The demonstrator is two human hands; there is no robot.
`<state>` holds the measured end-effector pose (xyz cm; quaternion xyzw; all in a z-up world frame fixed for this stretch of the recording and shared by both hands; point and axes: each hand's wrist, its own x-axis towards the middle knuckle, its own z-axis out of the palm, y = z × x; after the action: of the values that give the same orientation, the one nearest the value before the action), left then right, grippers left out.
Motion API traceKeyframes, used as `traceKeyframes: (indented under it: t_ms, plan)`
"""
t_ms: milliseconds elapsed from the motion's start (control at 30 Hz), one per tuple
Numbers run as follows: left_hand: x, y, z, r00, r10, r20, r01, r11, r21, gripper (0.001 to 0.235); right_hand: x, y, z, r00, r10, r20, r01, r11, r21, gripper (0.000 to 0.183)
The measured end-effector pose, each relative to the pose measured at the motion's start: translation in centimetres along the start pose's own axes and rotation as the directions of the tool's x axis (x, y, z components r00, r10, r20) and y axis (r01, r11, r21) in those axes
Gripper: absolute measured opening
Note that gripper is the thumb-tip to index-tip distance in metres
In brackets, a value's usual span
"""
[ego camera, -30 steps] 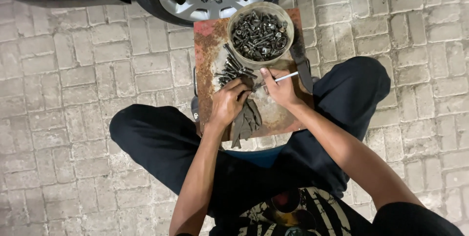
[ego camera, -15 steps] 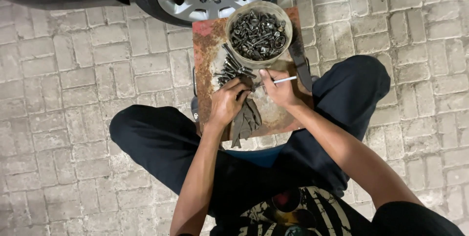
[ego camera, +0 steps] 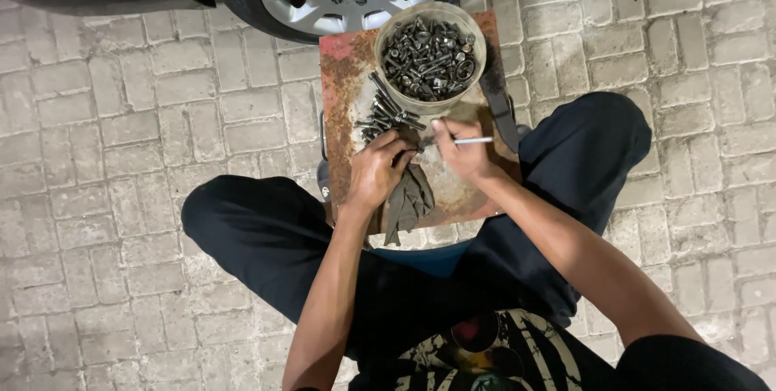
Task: The person sits on the floor and uses a small metal tool to scrape and clean individual metal parts taken from a plastic container. The cleaned parts are placed on a cloth on a small table.
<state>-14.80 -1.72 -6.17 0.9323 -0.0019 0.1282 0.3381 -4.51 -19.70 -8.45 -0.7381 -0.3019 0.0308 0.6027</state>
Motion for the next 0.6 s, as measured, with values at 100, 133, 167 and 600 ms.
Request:
traceKeyframes:
  t_ms: [100, 133, 167, 600]
  plan:
    - [0.1, 0.2, -0.2, 1.0, 0.006, -0.015, -0.005, 1.0, 0.005, 0.013, 0.6, -2.0, -0.6, 0.999, 0.044, -0.024, -0.042, 0.997, 0.058, 0.05]
    - [0.0, 0.0, -0.1, 1.0, 0.007, -0.019, -0.007, 1.0, -0.004, 0.012, 0.8, -3.2, -0.6, 1.0, 0.025, 0.008, -0.025, 0.999, 0.029, 0.05]
    - [0.0, -0.1, 0.1, 1.0, 0.009, -0.023, -0.009, 1.0, -0.013, 0.01, 1.1, -4.3, -0.7, 0.999, 0.006, 0.041, -0.006, 1.0, 0.0, 0.052]
    - [0.4, 1.4, -1.2, 1.0, -0.02, -0.013, 0.019, 0.999, -0.028, 0.01, 1.5, -6.0, -1.1, 0.994, -0.106, 0.03, 0.107, 0.993, -0.047, 0.047]
